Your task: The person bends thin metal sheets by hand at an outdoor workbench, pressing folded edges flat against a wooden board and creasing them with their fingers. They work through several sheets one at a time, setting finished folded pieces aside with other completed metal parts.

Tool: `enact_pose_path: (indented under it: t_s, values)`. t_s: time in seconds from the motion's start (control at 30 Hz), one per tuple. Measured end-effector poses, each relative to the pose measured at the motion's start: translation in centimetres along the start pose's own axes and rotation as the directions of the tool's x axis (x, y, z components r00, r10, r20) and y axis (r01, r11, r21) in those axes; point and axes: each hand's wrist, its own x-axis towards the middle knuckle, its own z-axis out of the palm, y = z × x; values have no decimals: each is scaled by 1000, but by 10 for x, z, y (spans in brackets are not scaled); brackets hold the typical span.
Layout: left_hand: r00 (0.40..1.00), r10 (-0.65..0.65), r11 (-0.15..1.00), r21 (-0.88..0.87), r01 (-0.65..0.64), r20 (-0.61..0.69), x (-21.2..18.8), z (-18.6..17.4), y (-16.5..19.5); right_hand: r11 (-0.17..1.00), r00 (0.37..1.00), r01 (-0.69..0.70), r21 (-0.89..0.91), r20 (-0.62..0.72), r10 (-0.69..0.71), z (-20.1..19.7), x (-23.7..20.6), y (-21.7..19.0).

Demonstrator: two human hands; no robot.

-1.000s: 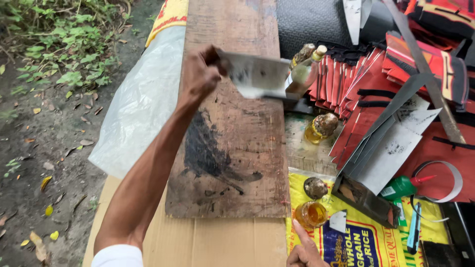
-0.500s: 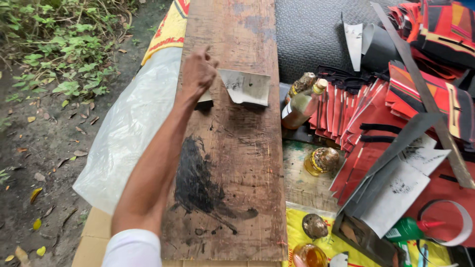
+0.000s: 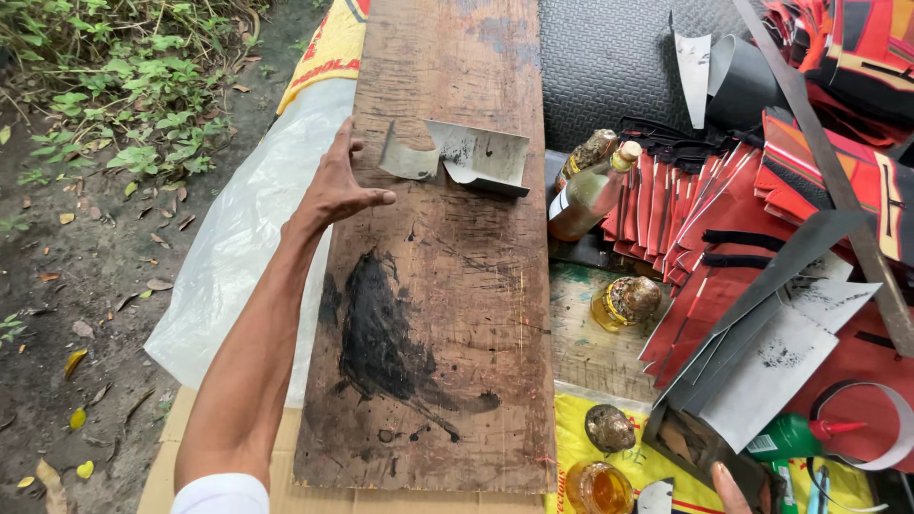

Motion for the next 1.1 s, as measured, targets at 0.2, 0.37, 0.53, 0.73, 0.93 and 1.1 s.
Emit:
enact_pose_path:
  t_s: [0.2,0.37,0.53,0.73,0.93,1.1]
  values:
    - [881,425,840,453,-298,-209,-33,3,57,962,907,236,-139,-323,-269,-64,24,-51]
    - [898,387,865,-253,-432,-210,-120,77,168,926,724,251,-282,-581,-373,-120,56,-55]
    - [894,428,848,-400,-348,131,-160,197,280,964,702,261,-56,-674,-230,-134,123,-22]
    - [933,355,885,-341,-318,52,-146,300,308,965,724,261,5,-663,-192,-98,113,8]
    - [947,307,907,-332,-261,96,-147,320,296,991,846,85,99,-533,-20,-75,110,9]
    - [904,347,874,-436,-214,251,-162,291,314,961,765,183,209,-644,-5,-90,106,4]
